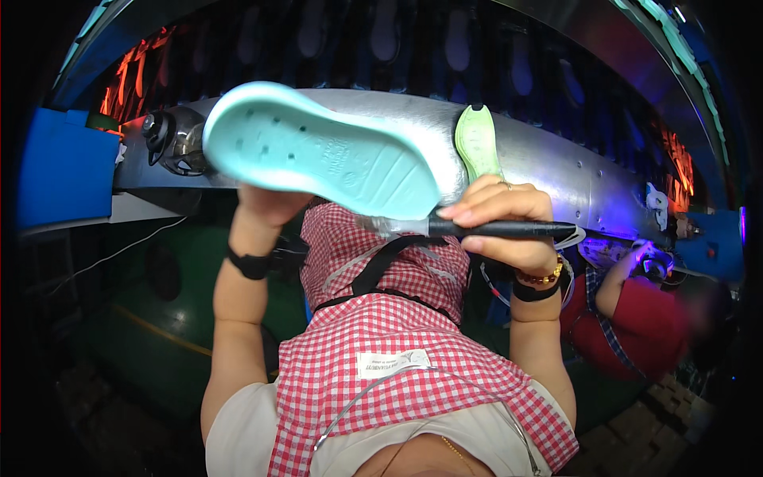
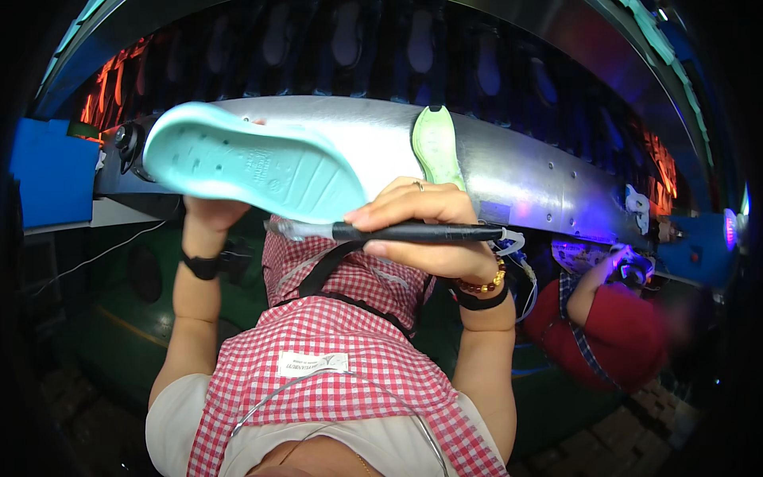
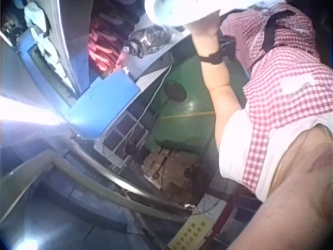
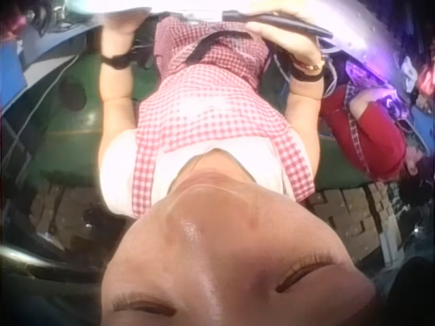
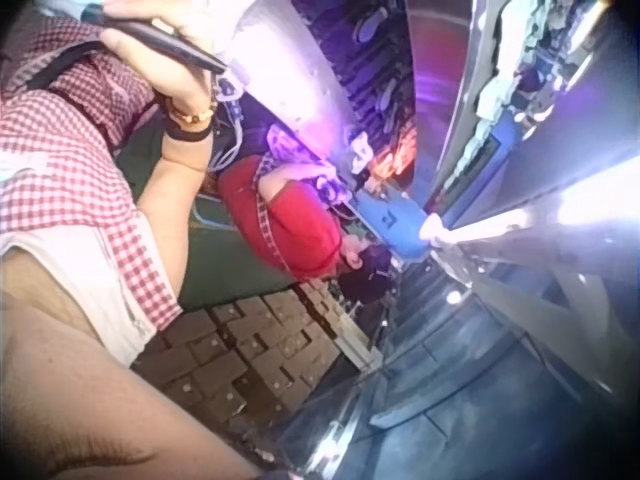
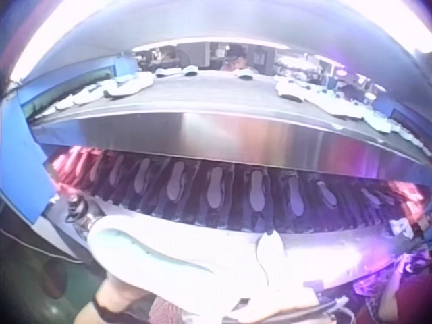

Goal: The person picks up a shoe sole from a conveyor belt, applies a liquid to its surface with a brush, and places it back onto the belt, repeating the process for multiple soles.

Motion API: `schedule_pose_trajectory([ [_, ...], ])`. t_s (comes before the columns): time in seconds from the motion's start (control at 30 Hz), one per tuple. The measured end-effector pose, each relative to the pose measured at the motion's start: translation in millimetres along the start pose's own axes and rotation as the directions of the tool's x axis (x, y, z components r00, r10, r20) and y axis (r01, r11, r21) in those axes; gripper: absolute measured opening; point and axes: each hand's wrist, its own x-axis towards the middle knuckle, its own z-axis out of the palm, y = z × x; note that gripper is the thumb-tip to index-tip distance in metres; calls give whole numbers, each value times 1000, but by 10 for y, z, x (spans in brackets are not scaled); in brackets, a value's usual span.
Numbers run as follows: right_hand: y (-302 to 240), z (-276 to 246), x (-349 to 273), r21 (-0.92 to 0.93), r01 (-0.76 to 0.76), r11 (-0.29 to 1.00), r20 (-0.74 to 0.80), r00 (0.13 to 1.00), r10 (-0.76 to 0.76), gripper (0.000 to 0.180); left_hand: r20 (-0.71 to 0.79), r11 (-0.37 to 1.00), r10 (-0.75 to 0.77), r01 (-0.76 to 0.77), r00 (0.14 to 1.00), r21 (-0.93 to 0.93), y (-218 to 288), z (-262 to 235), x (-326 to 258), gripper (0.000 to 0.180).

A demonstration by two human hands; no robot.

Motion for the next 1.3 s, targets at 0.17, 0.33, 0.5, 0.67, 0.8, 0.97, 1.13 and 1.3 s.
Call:
schedule_pose_trajectory([
  [0.17,414,181,155,-128,-294,947,-176,947,271,17,122,773,-2,79,993,-629,-315,633,252,81],
  [0.33,461,330,193,-307,-13,952,-98,995,-17,15,-284,879,-161,6,945,-476,-366,696,253,80],
  [0.5,218,220,94,-305,-3,952,245,966,81,17,-359,927,11,-144,933,-347,-293,466,232,77],
  [0.67,256,246,267,-209,-150,966,-64,988,139,19,-230,919,62,-145,971,-366,-278,725,273,79],
  [0.8,194,253,188,-10,-61,998,180,982,62,19,-374,936,141,-247,917,-252,-142,675,293,82],
  [0.97,292,140,117,10,-273,962,40,961,272,21,-470,941,156,-275,869,-195,-1,748,323,83],
  [1.13,325,81,98,296,-193,935,150,977,154,20,-374,940,210,-291,903,-176,134,717,325,82],
  [1.3,410,272,121,781,-235,579,-26,913,406,17,-149,754,81,-159,985,-637,177,950,208,71],
])
